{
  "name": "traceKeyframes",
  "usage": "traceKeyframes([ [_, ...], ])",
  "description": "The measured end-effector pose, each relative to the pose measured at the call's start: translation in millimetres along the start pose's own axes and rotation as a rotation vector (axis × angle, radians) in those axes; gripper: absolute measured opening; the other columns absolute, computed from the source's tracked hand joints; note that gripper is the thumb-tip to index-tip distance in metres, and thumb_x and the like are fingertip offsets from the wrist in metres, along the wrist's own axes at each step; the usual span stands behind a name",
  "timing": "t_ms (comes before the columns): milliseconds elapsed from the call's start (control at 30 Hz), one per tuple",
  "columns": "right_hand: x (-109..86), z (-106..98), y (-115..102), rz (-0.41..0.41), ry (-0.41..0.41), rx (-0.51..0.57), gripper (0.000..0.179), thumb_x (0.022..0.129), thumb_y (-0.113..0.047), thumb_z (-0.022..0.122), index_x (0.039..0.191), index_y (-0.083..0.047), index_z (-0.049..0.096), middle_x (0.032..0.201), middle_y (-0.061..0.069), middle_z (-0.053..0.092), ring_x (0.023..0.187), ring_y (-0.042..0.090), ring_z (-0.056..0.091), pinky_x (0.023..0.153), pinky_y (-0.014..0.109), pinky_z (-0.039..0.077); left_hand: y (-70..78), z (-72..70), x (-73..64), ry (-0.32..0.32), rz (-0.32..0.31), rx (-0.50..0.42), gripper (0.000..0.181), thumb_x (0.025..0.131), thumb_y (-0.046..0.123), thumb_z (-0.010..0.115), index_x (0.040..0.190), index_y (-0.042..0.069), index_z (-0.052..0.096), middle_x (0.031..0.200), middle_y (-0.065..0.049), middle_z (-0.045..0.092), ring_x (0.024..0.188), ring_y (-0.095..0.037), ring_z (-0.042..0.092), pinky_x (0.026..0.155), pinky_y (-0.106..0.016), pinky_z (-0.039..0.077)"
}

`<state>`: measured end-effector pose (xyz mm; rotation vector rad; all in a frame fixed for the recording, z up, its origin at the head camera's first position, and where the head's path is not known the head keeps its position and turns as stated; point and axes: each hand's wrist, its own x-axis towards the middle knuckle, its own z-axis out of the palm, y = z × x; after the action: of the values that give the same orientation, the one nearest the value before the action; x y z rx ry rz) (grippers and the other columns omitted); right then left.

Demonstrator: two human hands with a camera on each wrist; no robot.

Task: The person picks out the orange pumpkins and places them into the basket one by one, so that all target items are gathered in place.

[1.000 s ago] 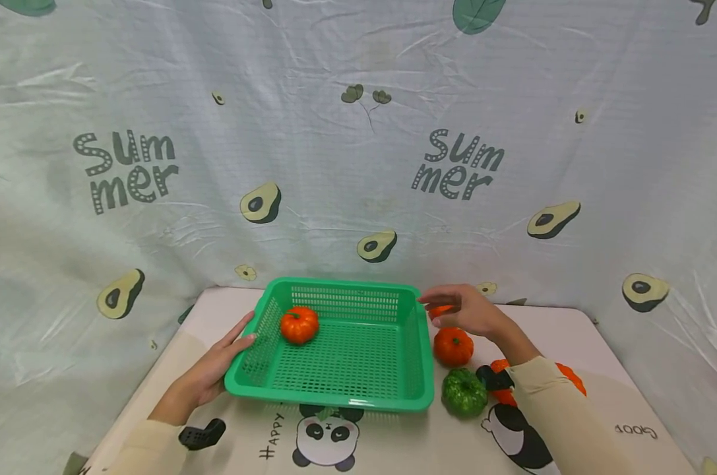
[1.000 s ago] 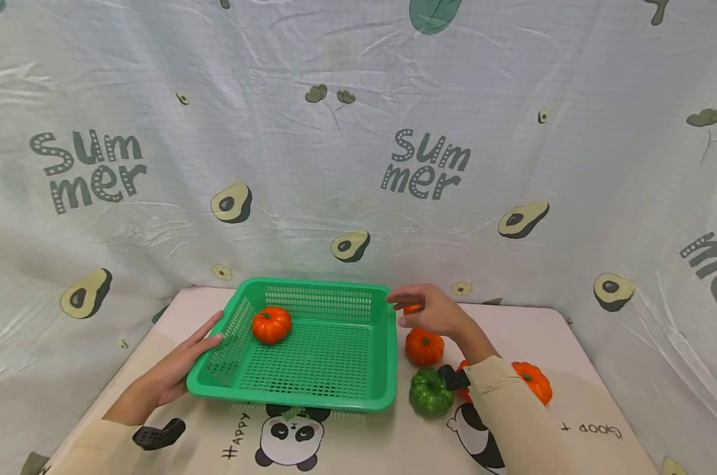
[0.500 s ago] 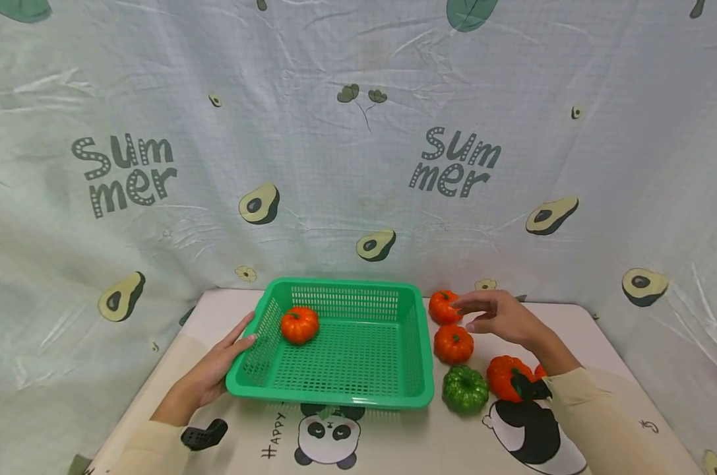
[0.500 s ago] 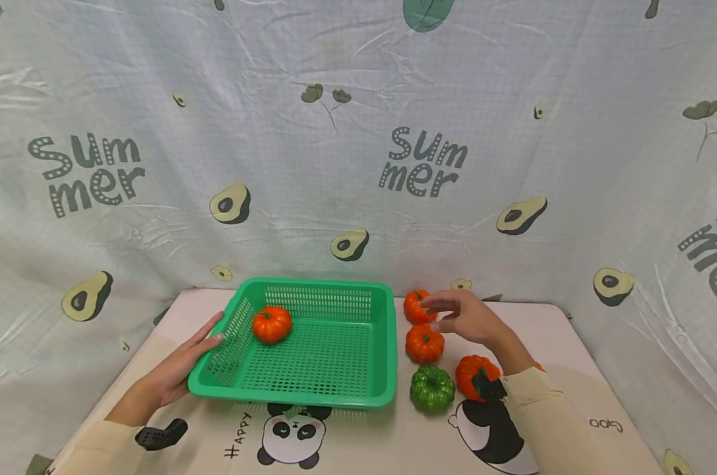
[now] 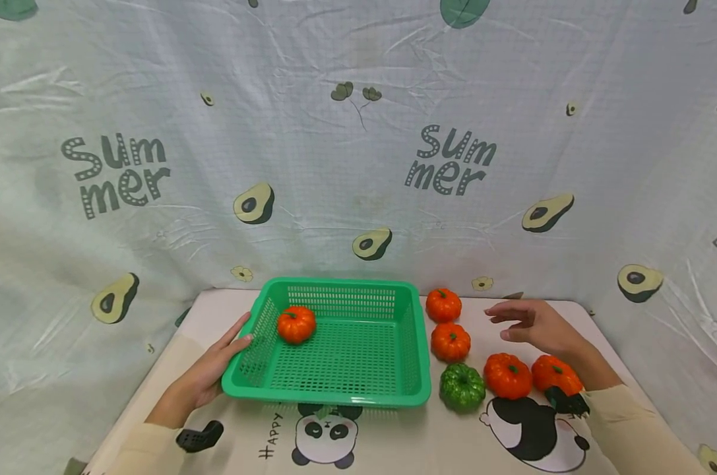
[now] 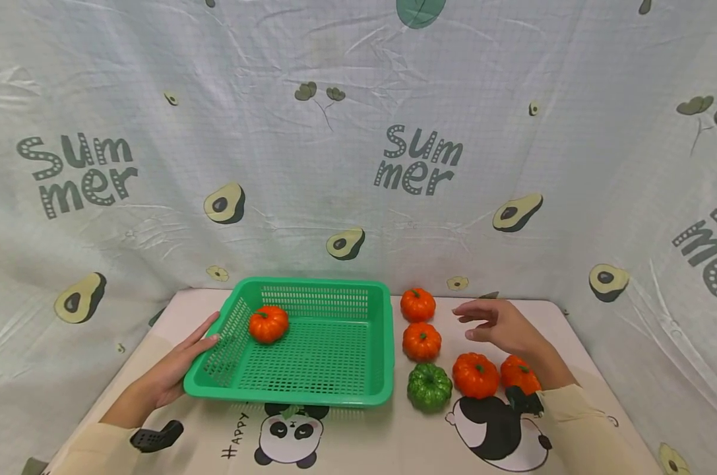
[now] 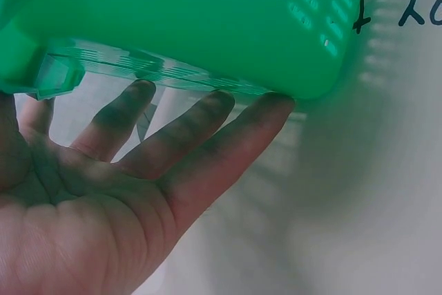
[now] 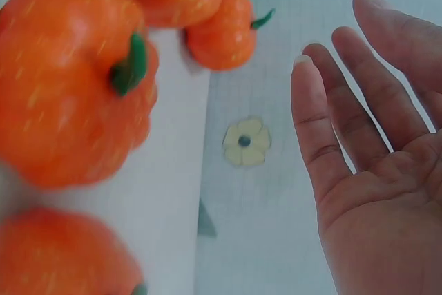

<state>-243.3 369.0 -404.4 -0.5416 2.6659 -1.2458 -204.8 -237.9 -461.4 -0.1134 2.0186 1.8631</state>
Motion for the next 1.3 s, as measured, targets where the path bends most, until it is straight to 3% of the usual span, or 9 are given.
traceKeyframes([
  [200,-15.5,-8,14,0.043,0.050,-0.045,0.045,0.096,-0.007,0.070,0.140,-0.003,0.063,0.139,0.026,0.065,0.116,0.035,0.071,0.087,0.039,0.063,0.4,0.1,-1.0,0.008,-0.004,0.003,0.073,0.111,0.045,0.046,0.167,0.044,-0.002,0.176,-0.016,0.008,0.136,-0.031,0.045,0.099,-0.037,0.053],
  [467,-34.6,-16,37,0.099,0.082,-0.043,0.048,0.094,-0.006,0.071,0.141,-0.001,0.062,0.140,0.029,0.063,0.114,0.023,0.071,0.080,0.029,0.062,1.8,-0.5,-1.0,0.000,-0.003,-0.006,0.073,0.111,0.045,0.045,0.166,0.044,-0.003,0.176,-0.015,0.008,0.139,-0.030,0.044,0.101,-0.037,0.053],
  [700,-51.3,-19,55,0.147,0.118,-0.085,0.054,0.093,-0.009,0.074,0.143,0.001,0.059,0.143,0.032,0.059,0.113,0.042,0.069,0.079,0.025,0.061,1.8,-0.6,-1.5,0.002,-0.006,-0.007,0.073,0.111,0.044,0.045,0.166,0.044,-0.003,0.176,-0.016,0.008,0.139,-0.031,0.044,0.101,-0.037,0.053],
  [867,-63.0,-21,71,0.157,0.147,-0.130,0.060,0.091,-0.012,0.079,0.146,0.000,0.057,0.146,0.030,0.058,0.121,0.039,0.067,0.084,0.019,0.058,-0.1,-0.1,-0.7,0.004,-0.010,-0.007,0.073,0.111,0.045,0.046,0.166,0.045,-0.002,0.176,-0.015,0.009,0.138,-0.030,0.044,0.100,-0.037,0.053],
  [1100,-75.9,-17,89,0.253,0.133,-0.104,0.075,0.091,-0.021,0.080,0.154,0.002,0.045,0.154,0.036,0.044,0.134,0.061,0.049,0.093,0.051,0.060,-0.2,0.3,0.3,0.010,-0.011,-0.012,0.072,0.111,0.044,0.046,0.167,0.045,0.000,0.176,-0.015,0.009,0.139,-0.031,0.044,0.100,-0.036,0.053],
  [1300,-82.6,-10,100,0.286,0.109,-0.123,0.086,0.088,-0.019,0.083,0.157,0.005,0.037,0.158,0.037,0.037,0.138,0.063,0.037,0.100,0.055,0.055,0.2,0.7,-0.5,-0.001,-0.008,-0.010,0.072,0.111,0.043,0.045,0.166,0.045,-0.002,0.176,-0.016,0.006,0.141,-0.032,0.041,0.100,-0.036,0.053],
])
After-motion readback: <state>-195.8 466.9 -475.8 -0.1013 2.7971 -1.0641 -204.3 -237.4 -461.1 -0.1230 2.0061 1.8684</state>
